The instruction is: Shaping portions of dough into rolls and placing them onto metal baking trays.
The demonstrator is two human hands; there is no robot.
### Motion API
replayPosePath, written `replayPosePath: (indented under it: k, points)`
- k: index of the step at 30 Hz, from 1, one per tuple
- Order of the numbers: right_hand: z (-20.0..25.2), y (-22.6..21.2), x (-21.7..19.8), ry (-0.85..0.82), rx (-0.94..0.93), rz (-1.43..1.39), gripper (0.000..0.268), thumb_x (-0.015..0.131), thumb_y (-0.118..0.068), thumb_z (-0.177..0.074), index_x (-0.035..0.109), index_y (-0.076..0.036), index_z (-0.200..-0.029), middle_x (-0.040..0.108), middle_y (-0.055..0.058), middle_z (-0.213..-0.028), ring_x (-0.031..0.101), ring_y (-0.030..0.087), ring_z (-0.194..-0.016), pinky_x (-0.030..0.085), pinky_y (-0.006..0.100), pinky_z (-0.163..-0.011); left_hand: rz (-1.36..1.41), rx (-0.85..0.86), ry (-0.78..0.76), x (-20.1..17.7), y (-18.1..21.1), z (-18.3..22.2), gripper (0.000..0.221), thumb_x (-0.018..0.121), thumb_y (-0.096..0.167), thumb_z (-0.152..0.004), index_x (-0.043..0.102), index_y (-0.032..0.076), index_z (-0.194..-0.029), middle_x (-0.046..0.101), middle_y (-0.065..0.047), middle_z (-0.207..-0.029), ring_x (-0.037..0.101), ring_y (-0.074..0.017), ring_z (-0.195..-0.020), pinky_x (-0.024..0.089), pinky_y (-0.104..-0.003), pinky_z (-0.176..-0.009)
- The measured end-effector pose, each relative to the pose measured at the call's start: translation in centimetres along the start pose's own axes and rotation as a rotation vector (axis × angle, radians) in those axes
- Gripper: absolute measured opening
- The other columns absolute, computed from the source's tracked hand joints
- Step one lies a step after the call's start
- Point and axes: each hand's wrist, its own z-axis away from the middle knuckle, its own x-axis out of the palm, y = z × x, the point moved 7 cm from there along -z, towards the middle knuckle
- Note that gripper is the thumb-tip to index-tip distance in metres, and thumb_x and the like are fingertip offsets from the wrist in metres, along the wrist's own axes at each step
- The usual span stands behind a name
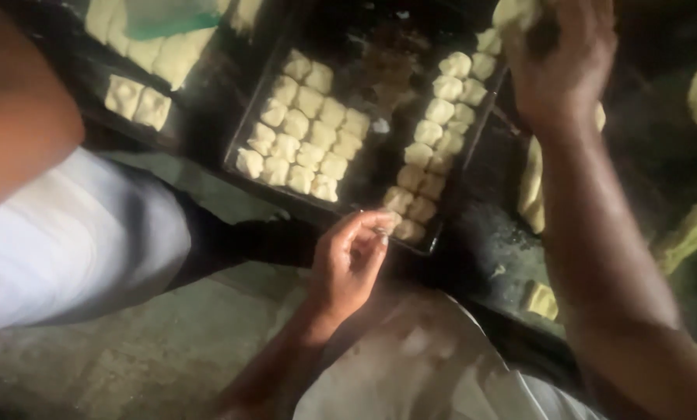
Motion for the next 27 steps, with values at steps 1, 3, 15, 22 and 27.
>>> replayPosePath:
  k: [1,3,15,22,27]
  points:
    - [-0.1,1.8,2.3,-0.003,-0.007,-0.003,0.023,0.082,-0.012,-0.099,0.071,-0.004,-0.118,0.072,0.011,-0.096,0.069,0.026,-0.089,0.058,0.046,-0.081,0.001,0.000,0.008,-0.4,0.0,0.1,0.026,0.065,0.001,-0.096,0.067,0.002,-0.122,0.075,-0.005,-0.109,0.067,-0.0076,-0.081,0.054,-0.023,-0.071]
    - [0.5,4.4,6.9,0.000,-0.153,0.151,0.023,0.084,-0.018,-0.097,0.074,-0.007,-0.115,0.075,0.010,-0.105,0.070,0.030,-0.099,0.054,0.049,-0.089,-0.028,-0.003,0.027,-1.1,0.1,0.7,0.021,0.066,0.002,-0.097,0.070,0.001,-0.118,0.074,-0.005,-0.103,0.064,-0.0077,-0.076,0.052,-0.023,-0.068]
    - [-2.9,7.4,13.9,-0.463,0.071,0.511,0.016,0.067,-0.022,-0.106,0.078,-0.015,-0.114,0.072,0.015,-0.116,0.064,0.032,-0.105,0.050,0.050,-0.093,0.051,-0.034,0.011,-2.6,-0.4,0.3,0.017,0.067,0.001,-0.099,0.067,0.000,-0.116,0.069,-0.005,-0.100,0.062,-0.0069,-0.076,0.051,-0.022,-0.066]
    - [-0.8,6.7,5.8,-0.528,0.326,0.236,0.026,0.067,-0.026,-0.101,0.072,-0.019,-0.125,0.070,0.009,-0.124,0.066,0.028,-0.105,0.052,0.046,-0.090,-0.010,0.062,0.009,-0.7,0.5,0.0,0.016,0.069,0.002,-0.097,0.068,0.000,-0.113,0.068,-0.005,-0.096,0.058,-0.0078,-0.070,0.047,-0.023,-0.061]
    - [10.2,7.0,-7.0,-0.305,0.147,0.170,0.013,0.072,-0.020,-0.112,0.078,-0.009,-0.110,0.077,0.012,-0.102,0.073,0.021,-0.091,0.059,0.037,-0.079,-0.078,0.083,-0.018,1.4,0.3,0.4,0.019,0.069,0.006,-0.096,0.069,0.002,-0.115,0.072,-0.003,-0.096,0.062,-0.0060,-0.070,0.046,-0.022,-0.061]
